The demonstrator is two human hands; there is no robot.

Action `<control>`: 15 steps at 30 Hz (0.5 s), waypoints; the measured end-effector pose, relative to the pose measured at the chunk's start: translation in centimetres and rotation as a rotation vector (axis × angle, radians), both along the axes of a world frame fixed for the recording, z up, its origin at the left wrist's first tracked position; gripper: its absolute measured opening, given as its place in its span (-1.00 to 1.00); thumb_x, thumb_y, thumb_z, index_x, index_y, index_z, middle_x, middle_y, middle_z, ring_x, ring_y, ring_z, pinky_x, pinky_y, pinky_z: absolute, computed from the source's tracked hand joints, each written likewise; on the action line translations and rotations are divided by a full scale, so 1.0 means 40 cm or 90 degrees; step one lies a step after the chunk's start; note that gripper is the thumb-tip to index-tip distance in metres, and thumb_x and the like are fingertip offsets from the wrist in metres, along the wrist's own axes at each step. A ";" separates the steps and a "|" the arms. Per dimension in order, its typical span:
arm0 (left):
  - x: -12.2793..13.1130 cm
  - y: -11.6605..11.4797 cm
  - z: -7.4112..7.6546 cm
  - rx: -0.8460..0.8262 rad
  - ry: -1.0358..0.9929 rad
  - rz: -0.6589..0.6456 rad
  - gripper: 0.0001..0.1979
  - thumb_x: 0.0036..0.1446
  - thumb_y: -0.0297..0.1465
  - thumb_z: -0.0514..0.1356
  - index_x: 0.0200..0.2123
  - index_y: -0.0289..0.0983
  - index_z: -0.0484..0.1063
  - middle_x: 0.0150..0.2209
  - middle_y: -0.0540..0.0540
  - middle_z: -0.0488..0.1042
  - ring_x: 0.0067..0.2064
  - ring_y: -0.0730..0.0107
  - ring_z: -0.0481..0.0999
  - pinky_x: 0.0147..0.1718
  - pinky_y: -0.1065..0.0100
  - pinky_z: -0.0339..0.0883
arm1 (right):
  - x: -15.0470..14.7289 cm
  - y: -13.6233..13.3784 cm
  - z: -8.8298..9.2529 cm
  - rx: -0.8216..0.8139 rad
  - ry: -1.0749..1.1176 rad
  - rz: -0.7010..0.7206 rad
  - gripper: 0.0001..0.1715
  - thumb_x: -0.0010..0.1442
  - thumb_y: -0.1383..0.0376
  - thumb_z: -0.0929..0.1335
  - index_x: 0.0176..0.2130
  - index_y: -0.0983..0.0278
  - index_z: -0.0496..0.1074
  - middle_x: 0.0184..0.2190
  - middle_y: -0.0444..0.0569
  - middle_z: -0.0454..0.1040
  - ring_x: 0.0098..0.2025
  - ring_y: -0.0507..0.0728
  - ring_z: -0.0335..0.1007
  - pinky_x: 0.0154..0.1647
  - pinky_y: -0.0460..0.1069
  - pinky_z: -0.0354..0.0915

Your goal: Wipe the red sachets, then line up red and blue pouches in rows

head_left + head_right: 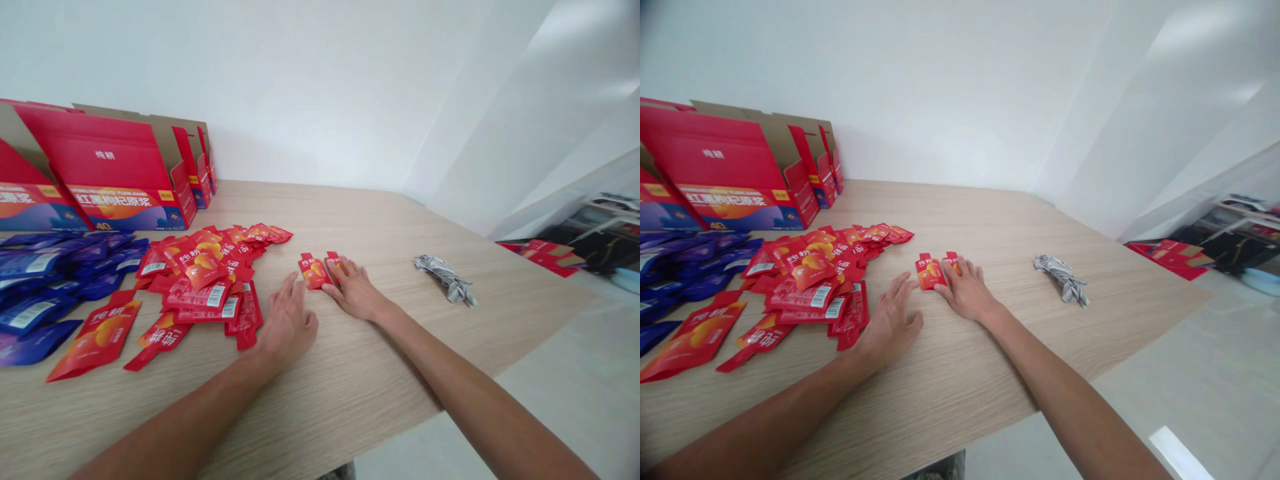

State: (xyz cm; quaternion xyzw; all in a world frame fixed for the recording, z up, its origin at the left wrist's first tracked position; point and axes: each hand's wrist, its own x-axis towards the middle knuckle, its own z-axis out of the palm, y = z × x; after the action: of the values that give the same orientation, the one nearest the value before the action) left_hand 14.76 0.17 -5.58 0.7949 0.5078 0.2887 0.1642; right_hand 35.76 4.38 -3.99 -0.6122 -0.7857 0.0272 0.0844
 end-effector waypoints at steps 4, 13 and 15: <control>0.007 0.003 -0.002 0.008 0.022 0.011 -0.40 0.21 -0.48 0.16 0.33 -0.31 0.21 0.49 -0.45 0.19 0.55 -0.01 0.13 0.43 -0.14 0.15 | -0.043 -0.013 -0.001 0.034 0.008 -0.001 -0.11 0.47 -0.19 0.24 0.59 0.00 -0.01 0.63 0.24 -0.20 0.60 0.71 -0.29 0.31 0.80 -0.12; 0.011 -0.002 0.009 -0.006 0.060 -0.005 -0.32 0.23 -0.43 0.14 0.41 -0.37 0.17 0.49 -0.46 0.19 0.57 0.01 0.09 0.46 -0.11 0.10 | -0.102 0.054 -0.003 -0.032 -0.037 0.012 -0.35 0.58 0.01 0.12 0.52 0.04 0.19 0.60 0.23 -0.05 0.61 0.55 -0.14 0.42 0.64 -0.10; 0.012 -0.005 0.014 -0.017 0.071 -0.002 -0.32 0.23 -0.43 0.15 0.41 -0.39 0.17 0.50 -0.47 0.17 0.57 0.00 0.10 0.46 -0.10 0.10 | -0.094 0.094 0.008 -0.029 -0.049 0.000 -0.37 0.59 0.07 0.12 0.51 0.08 0.21 0.60 0.24 -0.02 0.61 0.47 -0.10 0.46 0.54 -0.04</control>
State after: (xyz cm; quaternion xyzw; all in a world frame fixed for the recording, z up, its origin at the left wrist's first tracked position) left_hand 15.22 -0.03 -5.01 0.8083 0.5186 0.2369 0.1467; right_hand 32.01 8.12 -3.67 -0.6143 -0.7877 0.0218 0.0399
